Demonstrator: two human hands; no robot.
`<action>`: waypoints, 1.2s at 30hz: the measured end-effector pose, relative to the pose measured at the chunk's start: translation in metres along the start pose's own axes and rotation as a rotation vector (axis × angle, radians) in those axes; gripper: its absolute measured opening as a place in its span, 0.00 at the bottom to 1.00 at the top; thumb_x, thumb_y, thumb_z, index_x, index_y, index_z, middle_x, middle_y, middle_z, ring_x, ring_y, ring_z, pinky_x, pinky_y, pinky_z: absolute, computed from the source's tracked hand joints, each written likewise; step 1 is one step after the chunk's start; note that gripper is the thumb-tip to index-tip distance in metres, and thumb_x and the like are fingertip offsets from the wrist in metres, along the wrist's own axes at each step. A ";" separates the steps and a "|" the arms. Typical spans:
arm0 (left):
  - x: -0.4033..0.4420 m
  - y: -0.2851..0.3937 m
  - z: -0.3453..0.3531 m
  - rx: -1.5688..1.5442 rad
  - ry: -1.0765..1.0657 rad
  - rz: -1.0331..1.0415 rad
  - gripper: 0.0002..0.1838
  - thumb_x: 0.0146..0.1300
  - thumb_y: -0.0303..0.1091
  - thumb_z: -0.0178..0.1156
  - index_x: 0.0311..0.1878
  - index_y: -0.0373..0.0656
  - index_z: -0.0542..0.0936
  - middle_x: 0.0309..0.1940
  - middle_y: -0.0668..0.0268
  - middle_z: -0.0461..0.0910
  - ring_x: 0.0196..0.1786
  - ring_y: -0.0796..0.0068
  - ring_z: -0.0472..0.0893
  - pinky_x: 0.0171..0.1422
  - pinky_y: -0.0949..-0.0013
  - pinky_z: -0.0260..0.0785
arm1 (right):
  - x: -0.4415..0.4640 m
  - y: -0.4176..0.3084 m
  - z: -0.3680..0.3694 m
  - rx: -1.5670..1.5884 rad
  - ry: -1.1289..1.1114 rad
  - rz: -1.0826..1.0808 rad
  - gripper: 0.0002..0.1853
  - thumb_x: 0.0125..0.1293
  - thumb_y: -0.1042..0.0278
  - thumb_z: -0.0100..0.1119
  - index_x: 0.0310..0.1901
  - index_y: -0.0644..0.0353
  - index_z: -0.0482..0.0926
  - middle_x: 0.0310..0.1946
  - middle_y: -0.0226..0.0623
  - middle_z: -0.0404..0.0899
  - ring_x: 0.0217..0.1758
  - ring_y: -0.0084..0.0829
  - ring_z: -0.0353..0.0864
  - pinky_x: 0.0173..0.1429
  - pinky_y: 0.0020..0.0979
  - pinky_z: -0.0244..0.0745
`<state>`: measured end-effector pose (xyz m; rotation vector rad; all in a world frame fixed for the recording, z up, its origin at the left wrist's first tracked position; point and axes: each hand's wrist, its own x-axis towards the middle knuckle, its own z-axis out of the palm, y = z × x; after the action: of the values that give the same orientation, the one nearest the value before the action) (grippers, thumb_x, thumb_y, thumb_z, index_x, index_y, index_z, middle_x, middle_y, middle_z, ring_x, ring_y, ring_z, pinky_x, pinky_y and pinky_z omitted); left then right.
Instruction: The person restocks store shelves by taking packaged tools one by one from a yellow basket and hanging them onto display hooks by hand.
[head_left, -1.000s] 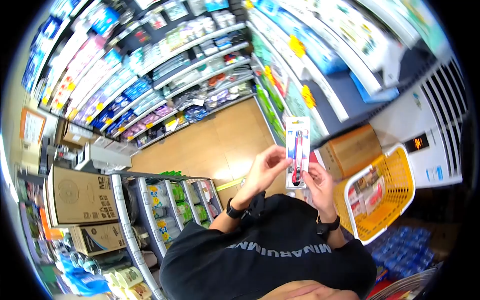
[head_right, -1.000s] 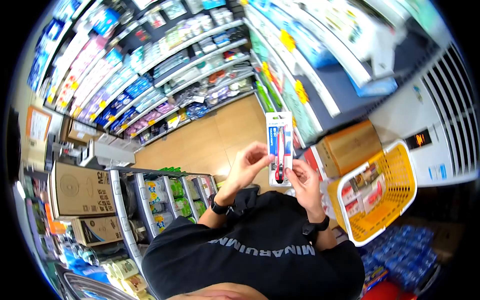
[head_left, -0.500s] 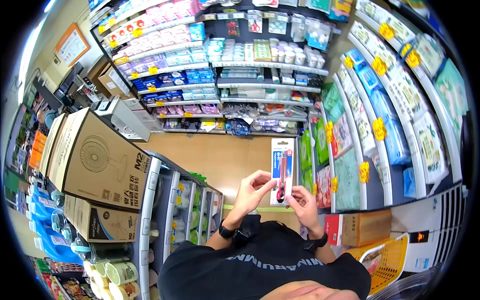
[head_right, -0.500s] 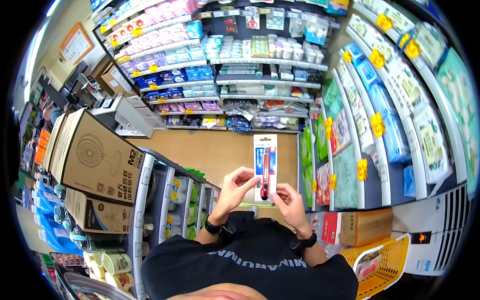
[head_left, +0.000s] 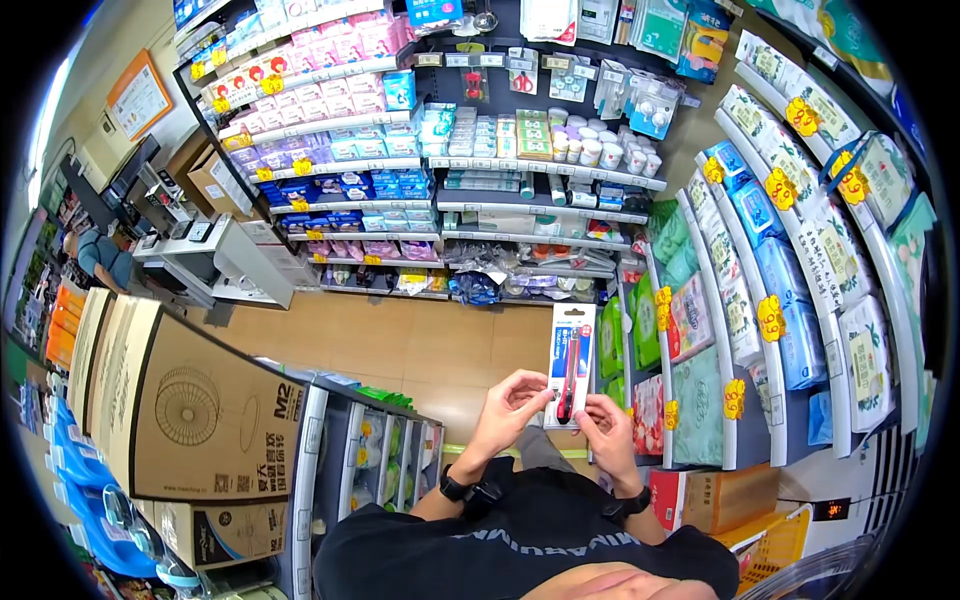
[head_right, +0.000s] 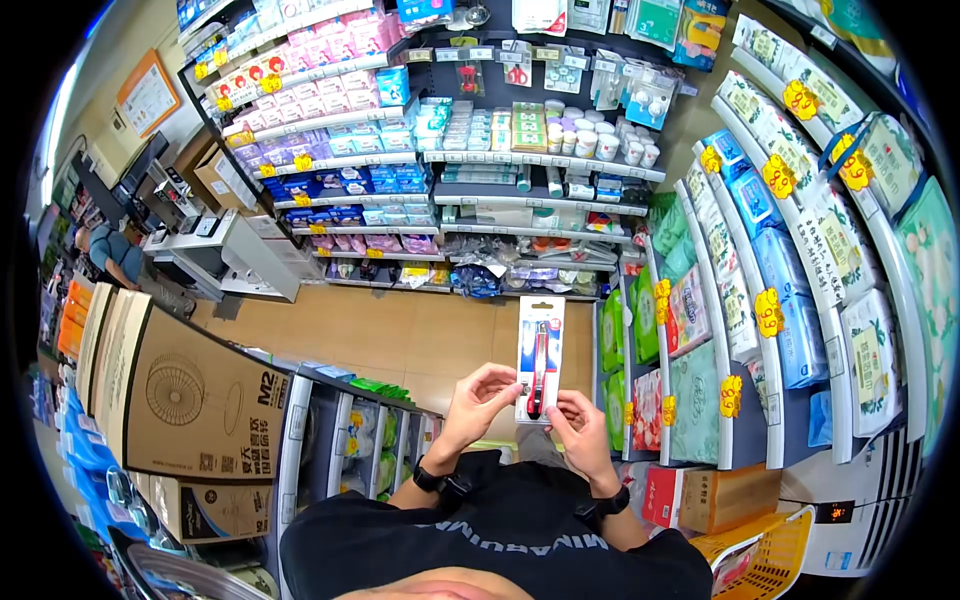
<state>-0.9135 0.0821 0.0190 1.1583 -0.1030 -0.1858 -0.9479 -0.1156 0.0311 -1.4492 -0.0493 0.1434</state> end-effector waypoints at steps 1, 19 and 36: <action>0.007 0.000 -0.001 -0.001 0.004 -0.012 0.12 0.68 0.26 0.65 0.52 0.36 0.79 0.44 0.66 0.82 0.48 0.82 0.81 0.55 0.76 0.76 | 0.007 0.000 -0.002 0.017 0.000 0.021 0.12 0.72 0.75 0.59 0.54 0.69 0.77 0.44 0.37 0.84 0.45 0.21 0.83 0.46 0.24 0.80; 0.221 0.023 0.005 0.163 0.052 0.103 0.12 0.68 0.26 0.65 0.52 0.33 0.79 0.43 0.63 0.83 0.46 0.80 0.83 0.54 0.75 0.77 | 0.223 -0.019 -0.072 -0.030 -0.055 -0.093 0.13 0.70 0.76 0.61 0.54 0.68 0.77 0.41 0.33 0.84 0.43 0.17 0.81 0.45 0.20 0.76; 0.354 -0.012 0.002 0.128 0.191 0.072 0.13 0.67 0.24 0.65 0.53 0.33 0.79 0.42 0.65 0.83 0.46 0.81 0.83 0.52 0.77 0.76 | 0.341 -0.004 -0.117 0.025 -0.062 -0.032 0.14 0.72 0.78 0.58 0.57 0.70 0.74 0.38 0.37 0.84 0.39 0.23 0.85 0.42 0.23 0.78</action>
<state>-0.5682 0.0059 0.0037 1.2922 0.0125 -0.0044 -0.5956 -0.1877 0.0030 -1.4179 -0.1208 0.1624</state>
